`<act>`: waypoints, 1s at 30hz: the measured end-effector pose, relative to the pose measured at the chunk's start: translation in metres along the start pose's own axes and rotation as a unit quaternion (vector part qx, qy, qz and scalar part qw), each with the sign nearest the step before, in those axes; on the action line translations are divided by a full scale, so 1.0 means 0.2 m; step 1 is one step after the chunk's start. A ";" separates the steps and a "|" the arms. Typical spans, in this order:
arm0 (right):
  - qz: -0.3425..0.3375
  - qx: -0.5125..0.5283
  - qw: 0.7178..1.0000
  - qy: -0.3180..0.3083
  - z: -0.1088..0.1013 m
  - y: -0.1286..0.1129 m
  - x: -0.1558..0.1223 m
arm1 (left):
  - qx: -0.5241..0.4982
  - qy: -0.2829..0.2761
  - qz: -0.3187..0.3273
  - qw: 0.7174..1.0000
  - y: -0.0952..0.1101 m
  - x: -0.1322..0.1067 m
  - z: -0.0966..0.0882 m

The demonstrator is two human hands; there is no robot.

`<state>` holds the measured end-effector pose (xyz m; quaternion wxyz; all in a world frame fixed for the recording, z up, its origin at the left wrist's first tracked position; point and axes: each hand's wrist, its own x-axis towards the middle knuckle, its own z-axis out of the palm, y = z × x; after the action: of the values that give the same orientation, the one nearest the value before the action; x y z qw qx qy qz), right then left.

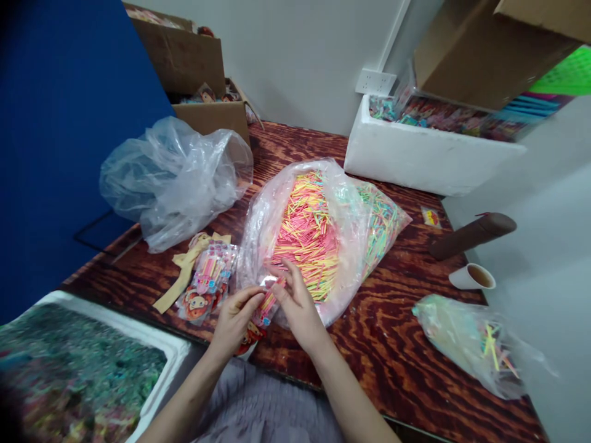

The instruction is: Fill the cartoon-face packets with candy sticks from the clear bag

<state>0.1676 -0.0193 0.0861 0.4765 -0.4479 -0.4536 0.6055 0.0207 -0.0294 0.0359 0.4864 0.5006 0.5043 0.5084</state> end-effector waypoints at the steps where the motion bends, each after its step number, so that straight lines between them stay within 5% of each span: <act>1: -0.027 -0.025 0.999 0.014 0.00 0.01 -0.01 | -0.008 0.005 0.000 1.000 0.00 0.00 0.00; 4: -0.105 -0.152 0.983 0.024 0.00 0.03 -0.03 | -0.033 0.007 -0.002 0.999 0.01 0.00 0.00; 8: -0.129 -0.242 0.961 -0.039 0.03 0.04 -0.07 | -0.066 -0.011 -0.035 0.997 0.04 -0.01 -0.02; 14: -0.119 -0.110 0.985 -0.066 0.07 -0.02 -0.10 | -0.014 -0.070 -0.051 0.996 0.18 -0.02 -0.17; 17: -0.081 -0.025 0.996 0.024 -0.02 -0.01 -0.01 | 0.007 -0.003 -0.048 0.999 0.17 0.00 -0.29; 20: -0.096 -0.060 0.981 0.161 -0.21 0.05 0.11 | 0.028 0.120 -0.028 0.992 0.07 0.07 -0.41; 22: -0.105 -0.107 0.969 0.195 -0.33 0.09 0.16 | 0.099 0.188 0.008 0.977 -0.02 0.14 -0.46; 28: -0.128 -0.407 0.899 0.094 -0.48 0.16 0.15 | 0.444 0.270 0.030 0.854 -0.19 0.27 -0.46; 30: -0.140 -0.477 0.865 0.060 -0.49 0.17 0.13 | 0.455 0.267 0.037 0.849 -0.17 0.29 -0.47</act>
<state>0.2545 0.0145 0.0323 0.3102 -0.5879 -0.7157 0.2142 -0.0747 0.0269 0.0046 0.0316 0.5291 0.7710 0.3530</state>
